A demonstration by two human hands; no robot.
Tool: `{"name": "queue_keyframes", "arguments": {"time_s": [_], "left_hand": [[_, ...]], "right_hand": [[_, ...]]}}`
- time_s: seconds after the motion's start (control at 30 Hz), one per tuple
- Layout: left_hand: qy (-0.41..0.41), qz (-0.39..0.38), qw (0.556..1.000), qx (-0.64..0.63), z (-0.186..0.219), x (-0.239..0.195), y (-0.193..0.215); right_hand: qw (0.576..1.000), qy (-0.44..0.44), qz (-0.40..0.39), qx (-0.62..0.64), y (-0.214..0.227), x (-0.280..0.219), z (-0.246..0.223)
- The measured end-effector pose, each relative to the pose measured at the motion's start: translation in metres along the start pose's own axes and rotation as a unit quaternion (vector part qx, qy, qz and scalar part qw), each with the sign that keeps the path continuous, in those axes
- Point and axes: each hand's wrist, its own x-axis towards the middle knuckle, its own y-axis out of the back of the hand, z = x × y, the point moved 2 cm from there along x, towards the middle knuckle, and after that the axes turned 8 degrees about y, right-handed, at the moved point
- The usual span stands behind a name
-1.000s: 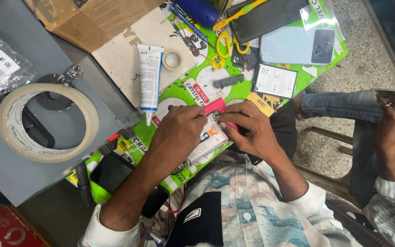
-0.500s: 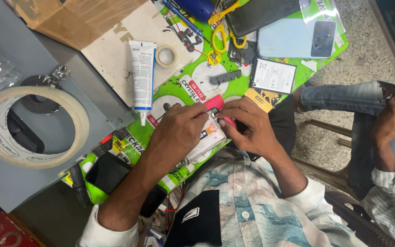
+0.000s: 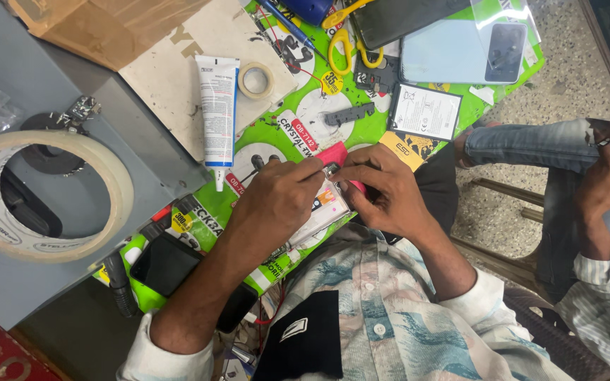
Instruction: The person is repairing a small electronic device, likely a mobile phone, by manipulating its internal components. They use a small tool to adjust parts on the circuit board and handle a battery and other small components on a cluttered workbench.
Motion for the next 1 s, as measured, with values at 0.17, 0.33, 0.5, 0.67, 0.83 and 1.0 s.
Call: {"name": "queue_keyframes", "arguments": {"time_s": [0.17,0.33,0.5,0.67,0.83,1.0], "left_hand": [[0.001,0.009,1.0,0.0,0.002,0.0,-0.003],[0.027,0.036,0.998,-0.038,0.001,0.001,-0.007],[0.053,0.054,0.996,-0.053,0.001,0.0,-0.009],[0.041,0.045,0.995,-0.076,-0.005,0.001,-0.01],[0.031,0.031,0.996,-0.08,-0.004,0.0,-0.007],[-0.007,-0.002,0.999,0.034,0.003,-0.002,-0.009]], "right_hand": [[1.0,-0.006,0.011,-0.002,-0.002,-0.001,0.0],[1.0,-0.007,0.016,0.007,-0.001,-0.002,0.002],[1.0,-0.013,0.018,0.013,0.001,-0.004,0.001],[0.999,-0.033,0.019,0.025,0.0,-0.003,0.005],[1.0,-0.003,0.009,0.019,0.002,-0.001,0.001],[1.0,0.008,0.024,-0.009,-0.002,-0.001,-0.001]]}}
